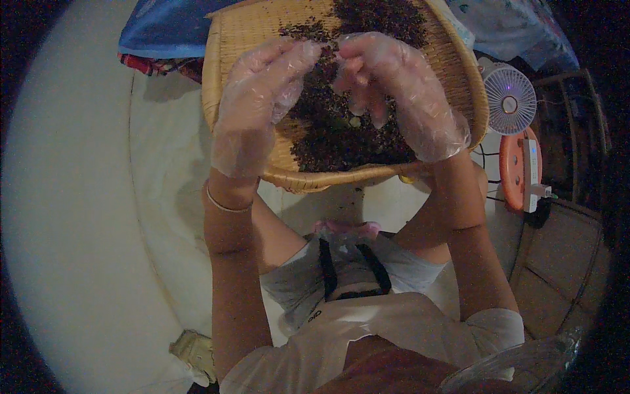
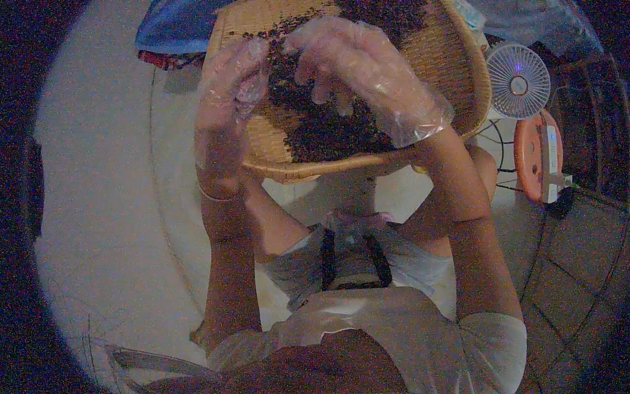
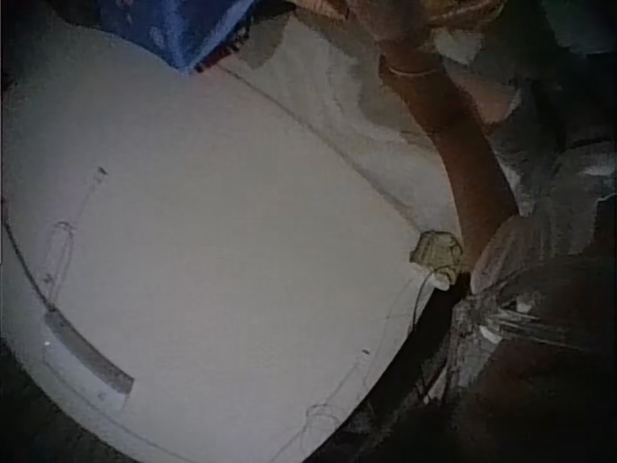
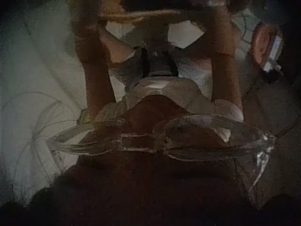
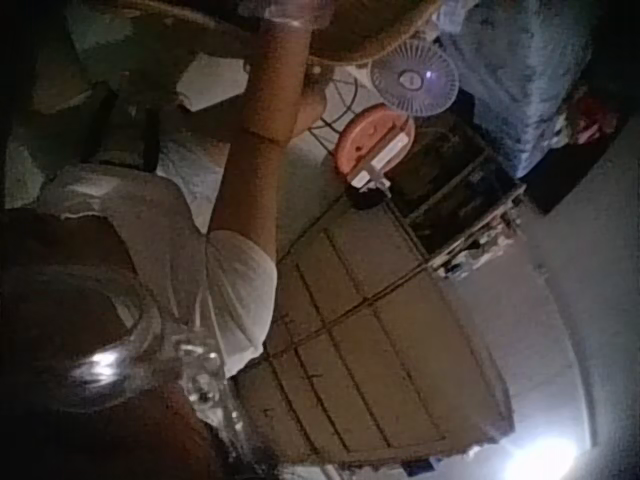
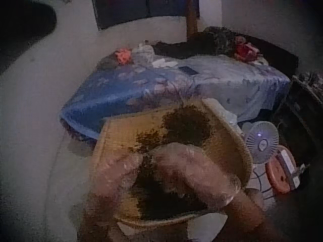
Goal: The person sorts through a basket of dried leaves with gloved hands, picking up small clusters and rubbing them together.
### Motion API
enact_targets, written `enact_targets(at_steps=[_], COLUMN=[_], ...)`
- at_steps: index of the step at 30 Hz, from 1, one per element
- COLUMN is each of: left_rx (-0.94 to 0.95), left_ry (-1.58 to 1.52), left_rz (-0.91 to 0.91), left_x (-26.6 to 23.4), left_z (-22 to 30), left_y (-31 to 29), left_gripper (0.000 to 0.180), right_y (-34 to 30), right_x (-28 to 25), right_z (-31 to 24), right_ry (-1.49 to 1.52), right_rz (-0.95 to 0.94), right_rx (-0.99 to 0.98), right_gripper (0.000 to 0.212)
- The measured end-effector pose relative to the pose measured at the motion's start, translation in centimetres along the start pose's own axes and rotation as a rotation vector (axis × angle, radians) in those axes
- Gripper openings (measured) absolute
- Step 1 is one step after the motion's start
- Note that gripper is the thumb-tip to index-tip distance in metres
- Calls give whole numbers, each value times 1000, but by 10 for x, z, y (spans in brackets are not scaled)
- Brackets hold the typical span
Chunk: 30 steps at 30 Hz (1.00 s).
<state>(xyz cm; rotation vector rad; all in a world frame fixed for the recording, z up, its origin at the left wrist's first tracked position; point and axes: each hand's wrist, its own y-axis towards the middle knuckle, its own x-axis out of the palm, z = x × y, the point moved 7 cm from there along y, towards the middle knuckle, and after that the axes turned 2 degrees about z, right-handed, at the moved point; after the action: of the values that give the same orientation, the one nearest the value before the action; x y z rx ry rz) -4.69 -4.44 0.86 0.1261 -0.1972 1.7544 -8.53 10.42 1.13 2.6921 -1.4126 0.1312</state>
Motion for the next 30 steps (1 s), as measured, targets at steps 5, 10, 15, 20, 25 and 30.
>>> enact_targets(at_steps=[5, 10, 15, 20, 25, 30], left_rx=[25, 30, 32, 118, 226, 160], left_ry=[0, -26, -24, 166, 211, 198], left_rz=[26, 1, -59, -20, -106, -109], left_x=[-4, 1, 1, 1, 9, 13], left_z=[-4, -2, 0, 5, 17, 16], left_y=[1, 2, 3, 4, -1, -3], left_gripper=[29, 30, 24, 21, 23, 24], right_y=[-4, -4, -5, -3, -4, -1], right_x=[12, 14, 13, 9, 9, 6], right_z=[4, 4, 4, 5, 3, 7], right_ry=[9, -66, -37, -13, -25, -11], right_rz=[-81, -105, -119, -47, -58, -96], right_rx=[123, 188, 151, 161, 130, 19], right_gripper=[34, 33, 32, 25, 22, 22])
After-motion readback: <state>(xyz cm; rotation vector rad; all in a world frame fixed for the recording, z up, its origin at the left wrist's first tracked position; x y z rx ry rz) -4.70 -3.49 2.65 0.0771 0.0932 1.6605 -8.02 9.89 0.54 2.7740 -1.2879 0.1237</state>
